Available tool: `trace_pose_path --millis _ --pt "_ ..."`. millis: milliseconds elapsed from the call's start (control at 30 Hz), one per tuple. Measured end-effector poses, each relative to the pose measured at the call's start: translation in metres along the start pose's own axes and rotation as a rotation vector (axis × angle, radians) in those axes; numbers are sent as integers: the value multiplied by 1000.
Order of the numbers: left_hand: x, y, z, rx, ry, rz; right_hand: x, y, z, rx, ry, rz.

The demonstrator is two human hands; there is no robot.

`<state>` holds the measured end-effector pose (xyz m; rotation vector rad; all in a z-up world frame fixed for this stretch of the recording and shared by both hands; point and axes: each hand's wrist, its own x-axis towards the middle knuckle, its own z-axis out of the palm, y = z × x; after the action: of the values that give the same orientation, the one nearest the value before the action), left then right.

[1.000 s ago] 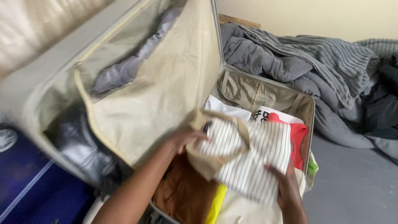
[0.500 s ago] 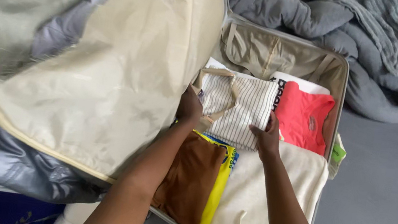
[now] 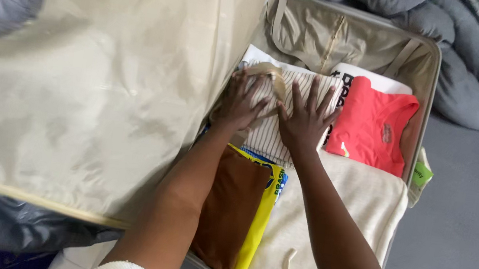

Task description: The person picks up and folds a white jersey and a neon green tank top on a bed, then places them into an open suitcase.

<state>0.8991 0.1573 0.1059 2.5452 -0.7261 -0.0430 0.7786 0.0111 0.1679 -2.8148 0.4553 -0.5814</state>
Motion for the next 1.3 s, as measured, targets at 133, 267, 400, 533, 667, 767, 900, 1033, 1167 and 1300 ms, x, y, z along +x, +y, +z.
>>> trace_pose_path --millis 133,267,400,533,667,767,900,1033,1167,1300 --pt "-9 -56 41 -85 43 93 -18 3 28 -55 -47 28" --pt "0 -74 58 -123 -5 124 -23 9 40 -69 -88 47" --pt "10 -45 42 24 -186 -47 -8 12 37 -160 -251 75" --pt "-58 28 16 -136 53 -249 19 25 12 -24 -585 110" --pt "-242 90 -63 -750 71 -158 -45 37 -66 304 -125 -130" --pt "-361 114 -129 -868 40 -342 -193 45 -137 550 -83 -5" --pt "-457 117 -187 -930 -81 -434 -398 47 -186 459 -153 622" --pt "-525 143 -204 -981 -272 -391 -509 68 -240 546 -245 799" --pt "-570 179 -214 -946 -441 -281 -559 38 -322 453 -233 826" --pt "-560 242 -225 -827 -549 -59 -570 -14 -399 472 -76 755"
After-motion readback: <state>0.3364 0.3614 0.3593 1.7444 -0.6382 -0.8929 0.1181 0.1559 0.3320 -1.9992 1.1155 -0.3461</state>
